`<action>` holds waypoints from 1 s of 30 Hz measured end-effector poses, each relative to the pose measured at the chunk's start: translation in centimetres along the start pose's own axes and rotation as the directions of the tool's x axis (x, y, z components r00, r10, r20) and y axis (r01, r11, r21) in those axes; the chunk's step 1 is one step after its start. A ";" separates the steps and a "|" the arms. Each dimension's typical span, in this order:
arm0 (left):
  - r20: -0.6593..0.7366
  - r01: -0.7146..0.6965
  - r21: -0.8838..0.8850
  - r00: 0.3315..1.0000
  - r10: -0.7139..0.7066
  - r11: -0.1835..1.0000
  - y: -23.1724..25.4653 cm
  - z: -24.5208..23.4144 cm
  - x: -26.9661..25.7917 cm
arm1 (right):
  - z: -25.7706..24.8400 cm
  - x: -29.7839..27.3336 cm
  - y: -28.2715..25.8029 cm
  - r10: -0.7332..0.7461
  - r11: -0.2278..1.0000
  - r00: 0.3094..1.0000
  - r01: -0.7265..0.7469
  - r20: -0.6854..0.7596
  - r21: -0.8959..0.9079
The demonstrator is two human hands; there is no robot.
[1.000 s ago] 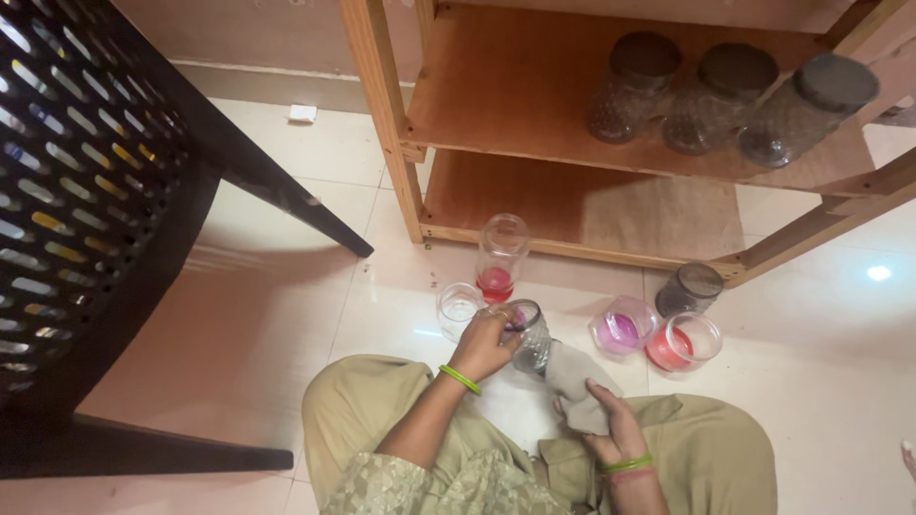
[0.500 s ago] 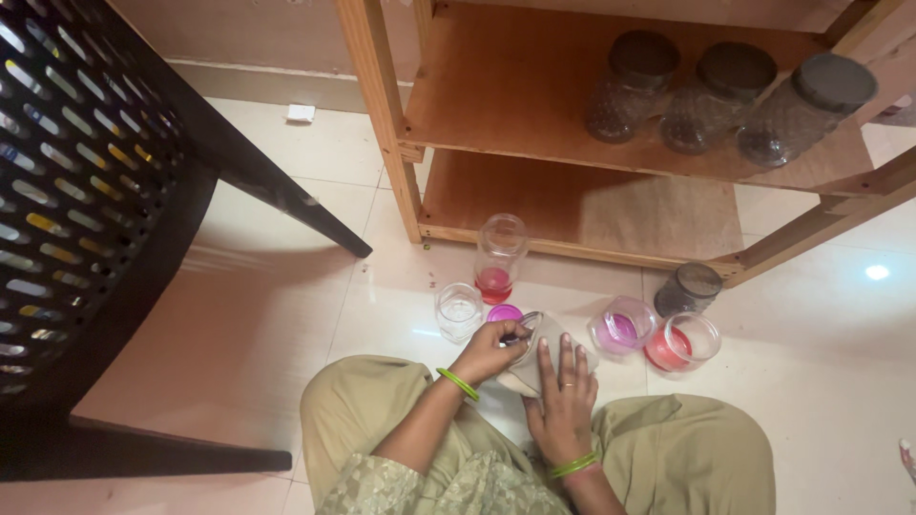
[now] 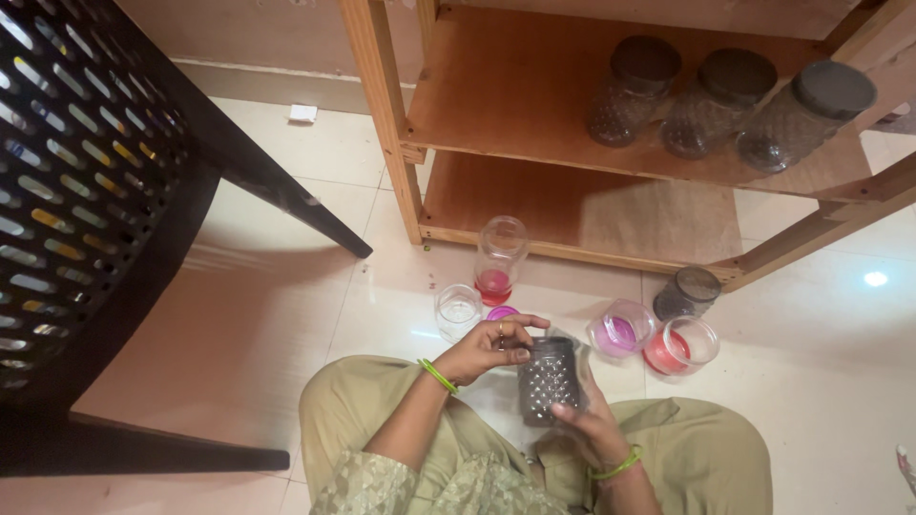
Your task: The person sits on the floor and repeatedly picks up clear plastic containers with dark lids, wipes them with a cloth, and places them on a wooden shelf. The person handles several containers one at a time, wiping the exterior before stacking them on the shelf.
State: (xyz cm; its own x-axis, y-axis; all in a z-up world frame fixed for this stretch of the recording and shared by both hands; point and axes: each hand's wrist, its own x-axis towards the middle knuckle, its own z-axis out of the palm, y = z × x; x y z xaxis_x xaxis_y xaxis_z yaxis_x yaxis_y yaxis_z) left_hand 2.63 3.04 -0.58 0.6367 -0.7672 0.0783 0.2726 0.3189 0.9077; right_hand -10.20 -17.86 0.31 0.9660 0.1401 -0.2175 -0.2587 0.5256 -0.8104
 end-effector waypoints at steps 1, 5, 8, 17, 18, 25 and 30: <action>0.012 -0.001 -0.026 1.000 0.001 1.000 0.4 0.2 -0.1 | 0.1 -0.3 0.1 0.022 0.995 0.998 -0.027 0.054 0.096; -0.082 0.032 -0.008 0.996 -0.033 0.999 0.4 0.2 0.2 | 1.4 -0.5 -0.3 0.102 0.992 0.986 -0.091 -0.131 0.089; -0.234 0.158 0.182 0.966 -0.113 0.970 -0.8 0.0 0.5 | 2.8 0.4 -0.6 0.022 0.977 0.931 -0.098 -0.365 -0.192; -0.191 0.113 0.176 0.978 -0.079 0.978 -3.4 -0.7 0.1 | 1.2 0.7 0.5 -0.465 0.416 0.885 0.214 -0.005 -0.884; -0.159 0.106 0.093 0.983 -0.090 0.990 -3.1 -0.8 0.0 | 0.8 0.7 0.5 -0.418 0.564 0.908 0.236 -0.028 -0.792; -0.101 0.099 -0.067 0.989 -0.105 0.993 0.0 0.4 -0.3 | 0.9 -0.5 -1.0 -0.017 0.990 0.988 -0.005 -0.156 -0.138; -0.260 0.072 0.355 0.965 0.024 0.932 -1.4 1.5 0.5 | 2.3 0.5 -0.5 -0.392 0.672 0.904 0.153 -0.172 -0.725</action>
State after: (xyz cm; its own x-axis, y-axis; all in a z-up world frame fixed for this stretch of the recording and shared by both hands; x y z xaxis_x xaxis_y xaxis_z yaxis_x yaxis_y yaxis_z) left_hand 1.44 1.41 -1.15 0.8088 -0.5880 -0.0094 0.0438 0.0442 0.9981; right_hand -9.60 -16.17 1.88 0.9742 -0.2240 0.0273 -0.0264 -0.2335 -0.9720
